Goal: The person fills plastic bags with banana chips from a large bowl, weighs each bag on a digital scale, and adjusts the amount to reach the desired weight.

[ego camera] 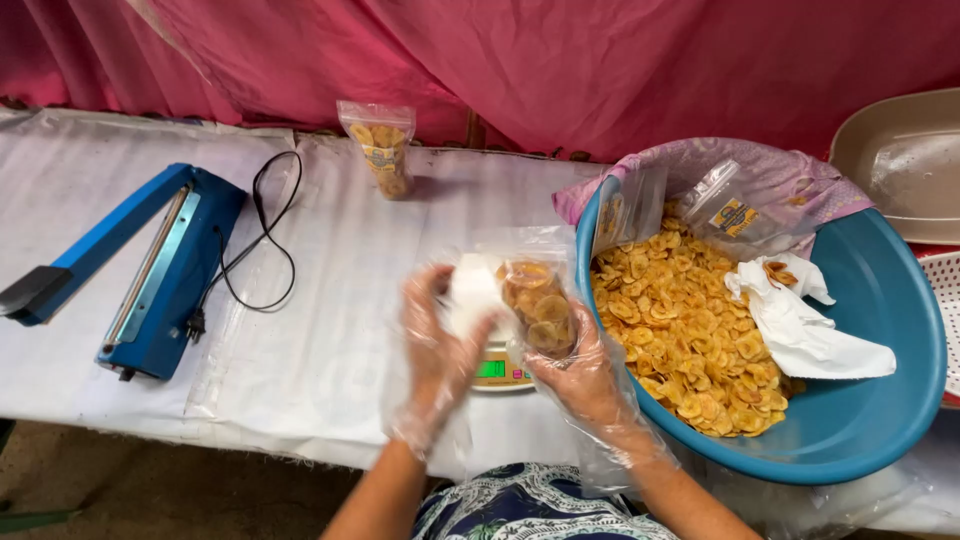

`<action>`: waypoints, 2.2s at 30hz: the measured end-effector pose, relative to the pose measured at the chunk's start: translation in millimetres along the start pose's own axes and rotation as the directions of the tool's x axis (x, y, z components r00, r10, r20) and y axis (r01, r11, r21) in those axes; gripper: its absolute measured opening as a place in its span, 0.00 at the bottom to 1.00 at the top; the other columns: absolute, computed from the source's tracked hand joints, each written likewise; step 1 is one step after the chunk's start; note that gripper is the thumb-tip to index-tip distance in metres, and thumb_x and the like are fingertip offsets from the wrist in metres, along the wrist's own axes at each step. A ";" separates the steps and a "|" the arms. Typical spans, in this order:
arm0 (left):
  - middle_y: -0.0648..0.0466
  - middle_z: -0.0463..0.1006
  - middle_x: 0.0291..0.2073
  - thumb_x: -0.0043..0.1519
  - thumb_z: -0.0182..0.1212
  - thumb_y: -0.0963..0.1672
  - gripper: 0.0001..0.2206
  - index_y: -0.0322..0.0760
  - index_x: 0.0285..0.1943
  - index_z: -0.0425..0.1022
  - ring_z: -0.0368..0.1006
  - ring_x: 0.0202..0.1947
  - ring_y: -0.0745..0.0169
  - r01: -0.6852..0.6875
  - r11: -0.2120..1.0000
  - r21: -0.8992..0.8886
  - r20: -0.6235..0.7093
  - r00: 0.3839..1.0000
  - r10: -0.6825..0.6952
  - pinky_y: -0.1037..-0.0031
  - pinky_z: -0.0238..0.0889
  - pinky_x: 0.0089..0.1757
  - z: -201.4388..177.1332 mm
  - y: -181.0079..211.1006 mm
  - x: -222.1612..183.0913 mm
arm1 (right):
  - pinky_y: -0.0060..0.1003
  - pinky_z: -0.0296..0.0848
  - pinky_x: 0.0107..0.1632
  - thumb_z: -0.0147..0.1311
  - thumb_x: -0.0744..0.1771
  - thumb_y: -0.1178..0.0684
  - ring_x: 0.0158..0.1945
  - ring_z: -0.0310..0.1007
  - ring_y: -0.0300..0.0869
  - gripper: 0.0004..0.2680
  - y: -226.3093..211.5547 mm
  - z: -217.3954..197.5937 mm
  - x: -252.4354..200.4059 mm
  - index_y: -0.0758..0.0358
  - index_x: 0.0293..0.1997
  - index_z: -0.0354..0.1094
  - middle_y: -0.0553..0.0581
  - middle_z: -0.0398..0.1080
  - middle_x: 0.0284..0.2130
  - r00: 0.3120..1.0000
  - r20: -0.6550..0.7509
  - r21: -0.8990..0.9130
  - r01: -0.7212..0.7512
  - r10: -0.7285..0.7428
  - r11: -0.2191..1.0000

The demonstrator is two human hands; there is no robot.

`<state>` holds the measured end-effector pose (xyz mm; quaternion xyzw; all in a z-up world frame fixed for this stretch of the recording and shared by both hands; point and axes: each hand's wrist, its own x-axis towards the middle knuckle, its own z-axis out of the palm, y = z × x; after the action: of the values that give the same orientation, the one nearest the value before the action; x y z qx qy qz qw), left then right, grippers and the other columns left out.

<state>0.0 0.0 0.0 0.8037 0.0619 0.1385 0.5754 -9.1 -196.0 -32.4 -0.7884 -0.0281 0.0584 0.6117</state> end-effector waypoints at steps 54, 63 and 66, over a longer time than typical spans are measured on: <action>0.45 0.79 0.48 0.55 0.67 0.40 0.20 0.30 0.58 0.72 0.80 0.48 0.55 0.795 0.493 -0.354 0.506 0.606 -0.614 0.65 0.74 0.53 -100.6 -199.3 -10.7 | 0.50 0.64 0.57 0.57 0.66 0.37 0.58 0.67 0.57 0.21 -80.7 85.8 397.3 0.63 0.57 0.70 0.64 0.67 0.58 0.819 0.509 -0.592 0.557 -0.265 0.583; 0.44 0.81 0.47 0.57 0.64 0.38 0.18 0.30 0.57 0.74 0.80 0.45 0.55 0.741 0.581 -0.336 0.538 0.658 -0.528 0.66 0.74 0.50 -88.6 -188.3 7.0 | 0.47 0.69 0.50 0.53 0.66 0.44 0.48 0.72 0.51 0.11 -90.9 63.5 347.8 0.58 0.47 0.72 0.58 0.71 0.45 0.873 0.452 -0.717 0.478 -0.185 0.506; 0.44 0.82 0.44 0.56 0.62 0.38 0.16 0.30 0.55 0.76 0.80 0.44 0.53 0.716 0.614 -0.331 0.559 0.673 -0.484 0.65 0.74 0.48 -73.0 -187.0 21.6 | 0.48 0.70 0.45 0.52 0.66 0.48 0.42 0.74 0.51 0.07 -79.0 29.6 301.3 0.57 0.42 0.72 0.57 0.72 0.38 0.879 0.422 -0.769 0.476 -0.222 0.426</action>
<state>10.4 133.6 -151.0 0.5526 0.1701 -0.2310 0.7826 288.1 -112.8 19.5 -0.9462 -0.2960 0.0087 0.1302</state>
